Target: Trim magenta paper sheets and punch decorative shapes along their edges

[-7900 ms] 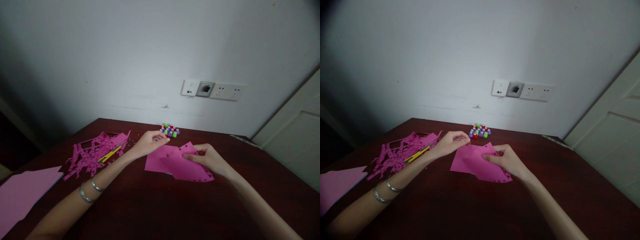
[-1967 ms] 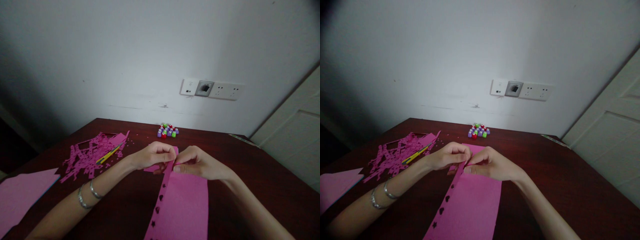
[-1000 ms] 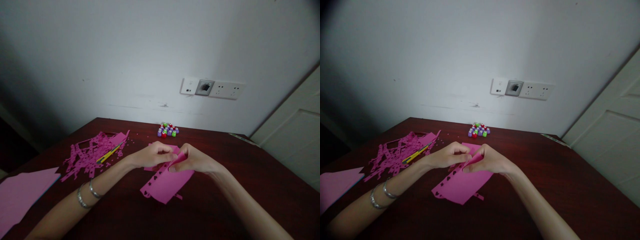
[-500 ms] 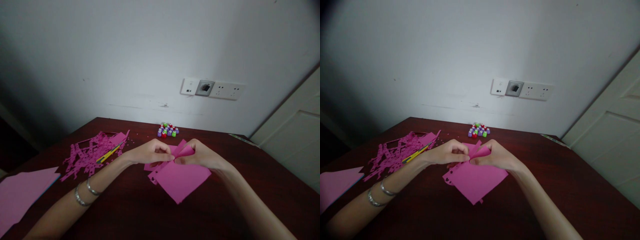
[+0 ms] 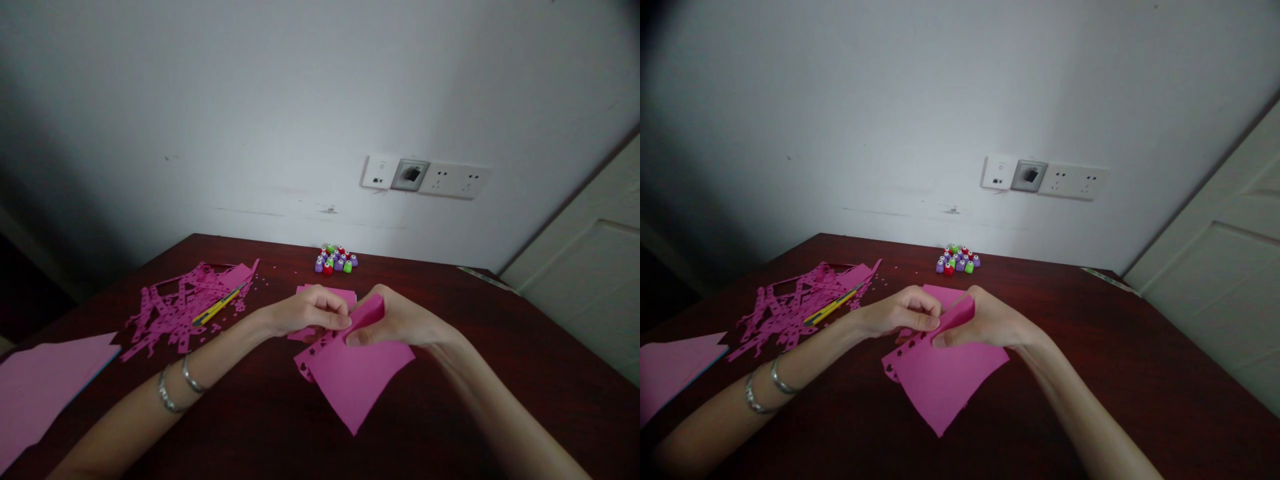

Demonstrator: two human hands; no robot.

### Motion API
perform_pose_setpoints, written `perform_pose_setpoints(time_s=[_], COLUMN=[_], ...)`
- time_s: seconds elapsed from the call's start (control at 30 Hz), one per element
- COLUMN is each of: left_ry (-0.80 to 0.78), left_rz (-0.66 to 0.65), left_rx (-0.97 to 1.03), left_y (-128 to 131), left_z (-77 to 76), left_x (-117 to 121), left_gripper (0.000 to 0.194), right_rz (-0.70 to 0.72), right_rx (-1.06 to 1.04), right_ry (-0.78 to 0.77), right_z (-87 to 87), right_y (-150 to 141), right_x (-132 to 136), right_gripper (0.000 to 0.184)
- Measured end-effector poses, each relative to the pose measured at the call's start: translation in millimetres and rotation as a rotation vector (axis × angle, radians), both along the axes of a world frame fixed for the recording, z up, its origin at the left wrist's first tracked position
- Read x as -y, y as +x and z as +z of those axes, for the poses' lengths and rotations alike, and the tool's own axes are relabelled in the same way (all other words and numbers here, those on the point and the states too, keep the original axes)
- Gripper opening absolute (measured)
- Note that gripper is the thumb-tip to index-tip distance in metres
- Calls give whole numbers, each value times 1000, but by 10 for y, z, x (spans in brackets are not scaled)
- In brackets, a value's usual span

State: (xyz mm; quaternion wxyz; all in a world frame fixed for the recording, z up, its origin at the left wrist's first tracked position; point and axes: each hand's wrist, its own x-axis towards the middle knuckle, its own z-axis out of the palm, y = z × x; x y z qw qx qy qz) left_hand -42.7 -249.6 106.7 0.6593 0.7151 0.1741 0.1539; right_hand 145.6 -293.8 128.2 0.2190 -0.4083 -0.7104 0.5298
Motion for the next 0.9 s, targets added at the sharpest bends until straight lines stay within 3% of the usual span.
perform_pose_setpoints(time_s=[0.17,0.27,0.47,0.67,0.73,0.9], left_ry=[-110,-137,90,307,328,370], left_rz=[-35,-35,126,49,38,-41], left_rx=[-5,-10,-24,-126,-130,-129], left_y=[5,-9,-85,-164,-163,-151], left_z=[-35,-28,29,57,75,78], left_x=[-3,-9,-89,-172,-163,-150], left_gripper=[26,28,33,30,28,24], right_rz=[69,30,-114,-177,-112,217], right_rx=[-17,-27,-14,26,50,154], right_ry=[37,38,37,88,103,78], right_z=[-6,-13,-25,-41,-25,73], right_y=[19,38,87,121,140,210], right_x=[-11,-18,-37,-65,-68,-42], right_gripper=[12,13,22,25,23,26])
